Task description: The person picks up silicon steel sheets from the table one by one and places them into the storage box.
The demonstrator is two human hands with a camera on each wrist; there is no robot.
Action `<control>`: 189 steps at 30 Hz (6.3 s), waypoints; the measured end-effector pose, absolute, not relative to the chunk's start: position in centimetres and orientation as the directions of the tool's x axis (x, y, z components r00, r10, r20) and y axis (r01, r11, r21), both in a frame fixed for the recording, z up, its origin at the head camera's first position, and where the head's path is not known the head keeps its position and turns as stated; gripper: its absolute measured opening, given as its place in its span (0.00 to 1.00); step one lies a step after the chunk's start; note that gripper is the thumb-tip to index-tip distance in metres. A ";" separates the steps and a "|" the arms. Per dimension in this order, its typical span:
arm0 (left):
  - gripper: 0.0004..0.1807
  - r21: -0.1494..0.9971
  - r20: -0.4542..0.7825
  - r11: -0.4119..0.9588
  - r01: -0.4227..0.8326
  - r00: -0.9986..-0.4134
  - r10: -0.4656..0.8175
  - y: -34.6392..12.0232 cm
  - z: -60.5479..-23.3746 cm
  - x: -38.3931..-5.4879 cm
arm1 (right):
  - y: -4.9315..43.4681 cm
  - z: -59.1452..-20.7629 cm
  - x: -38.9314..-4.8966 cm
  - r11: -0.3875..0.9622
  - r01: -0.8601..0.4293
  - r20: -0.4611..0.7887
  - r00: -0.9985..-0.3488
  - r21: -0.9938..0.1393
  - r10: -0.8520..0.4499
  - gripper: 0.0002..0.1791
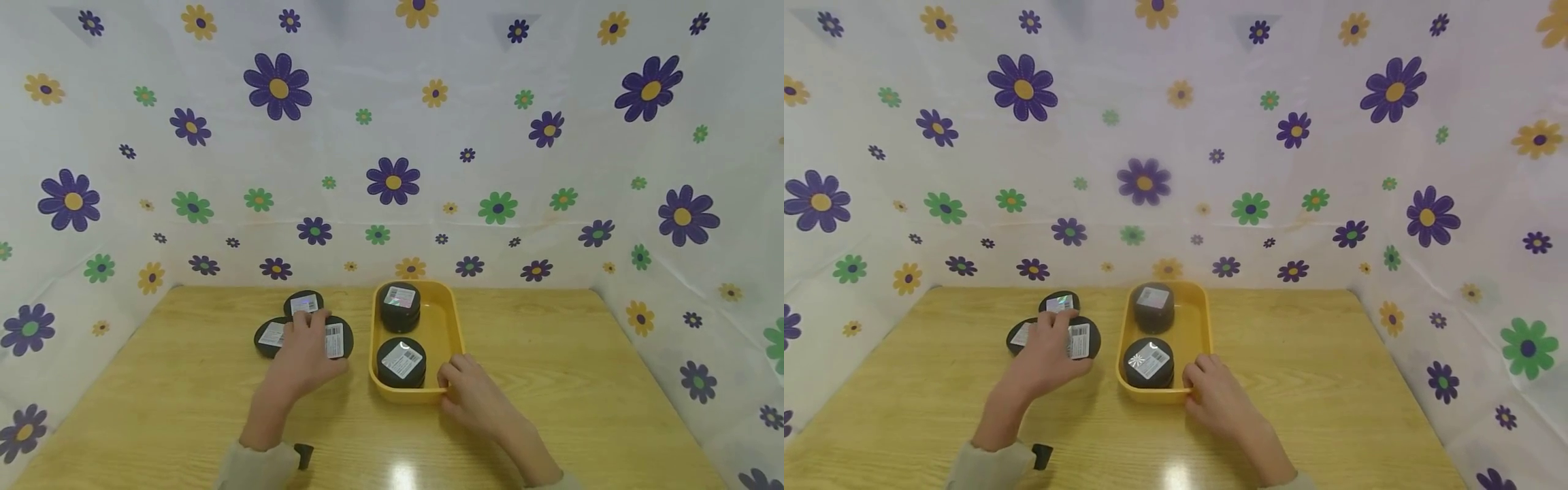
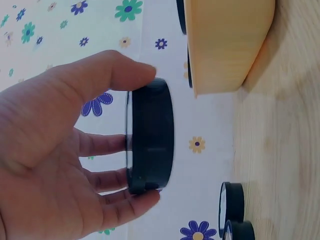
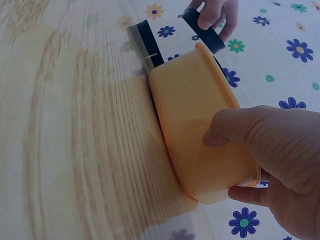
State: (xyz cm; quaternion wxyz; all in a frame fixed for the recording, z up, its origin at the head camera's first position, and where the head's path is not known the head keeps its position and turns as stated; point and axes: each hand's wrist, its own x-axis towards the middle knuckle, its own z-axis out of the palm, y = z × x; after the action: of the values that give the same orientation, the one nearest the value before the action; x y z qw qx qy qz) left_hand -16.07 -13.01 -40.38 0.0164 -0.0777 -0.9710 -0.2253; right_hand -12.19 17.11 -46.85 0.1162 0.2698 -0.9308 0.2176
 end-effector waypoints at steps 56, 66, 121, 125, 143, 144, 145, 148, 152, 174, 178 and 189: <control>0.40 0.063 0.064 0.871 0.488 -0.873 0.484 2.3 -41.6 -22.2 | 17.5 -47.0 -12.7 0.729 -0.607 0.363 -0.787 -0.317 -0.498 0.15; 0.36 0.001 -0.063 0.875 0.484 -0.873 0.483 3.2 -42.4 -22.7 | 17.6 -47.0 -12.7 0.728 -0.605 0.357 -0.790 -0.323 -0.498 0.14; 0.30 0.313 -0.094 0.876 0.368 -0.906 0.414 1.5 -42.3 -22.3 | 17.4 -47.6 -12.6 0.729 -0.608 0.401 -0.782 -0.315 -0.478 0.16; 0.27 0.379 -0.034 0.849 0.370 -0.911 0.412 -0.2 -41.3 -21.4 | 17.4 -47.5 -12.5 0.725 -0.613 0.420 -0.775 -0.314 -0.473 0.16; 0.23 0.596 0.078 0.787 0.160 -0.987 0.141 -9.7 -41.1 -17.3 | 17.3 -47.1 -12.8 0.726 -0.588 0.397 -0.799 -0.356 -0.452 0.17; 0.23 0.601 0.074 0.785 0.150 -0.988 0.132 -10.1 -41.2 -17.2 | 17.3 -47.1 -12.8 0.726 -0.590 0.401 -0.796 -0.352 -0.453 0.17; 0.23 0.605 0.068 0.784 0.140 -0.990 0.125 -10.5 -41.3 -17.1 | 17.4 -47.1 -12.9 0.725 -0.594 0.406 -0.793 -0.348 -0.454 0.17; 0.23 0.602 0.061 0.789 0.124 -0.992 0.109 -11.5 -41.5 -16.9 | 17.4 -47.1 -13.0 0.728 -0.593 0.403 -0.793 -0.344 -0.456 0.17; 0.23 0.594 0.053 0.797 0.111 -0.994 0.099 -12.7 -41.9 -16.8 | 17.4 -47.1 -12.9 0.738 -0.571 0.372 -0.813 -0.360 -0.448 0.17; 0.24 0.626 -0.013 0.780 0.008 -1.000 0.021 -17.9 -41.7 -17.0 | 17.4 -46.9 -12.3 0.742 -0.567 0.384 -0.814 -0.358 -0.437 0.18; 0.24 0.616 -0.006 0.787 0.012 -1.000 0.021 -18.0 -41.7 -17.3 | 17.4 -46.9 -12.4 0.737 -0.574 0.396 -0.808 -0.357 -0.437 0.18; 0.23 0.613 -0.036 0.790 -0.017 -0.999 0.006 -18.4 -42.2 -17.4 | 17.2 -46.9 -12.1 0.735 -0.573 0.365 -0.813 -0.364 -0.453 0.17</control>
State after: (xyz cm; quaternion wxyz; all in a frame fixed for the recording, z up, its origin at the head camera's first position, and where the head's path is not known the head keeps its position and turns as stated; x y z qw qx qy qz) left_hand -17.38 -18.37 -42.23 -0.0178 0.0030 -0.9459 -0.3238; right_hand -12.13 17.24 -46.93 0.1271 0.2780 -0.9226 0.2354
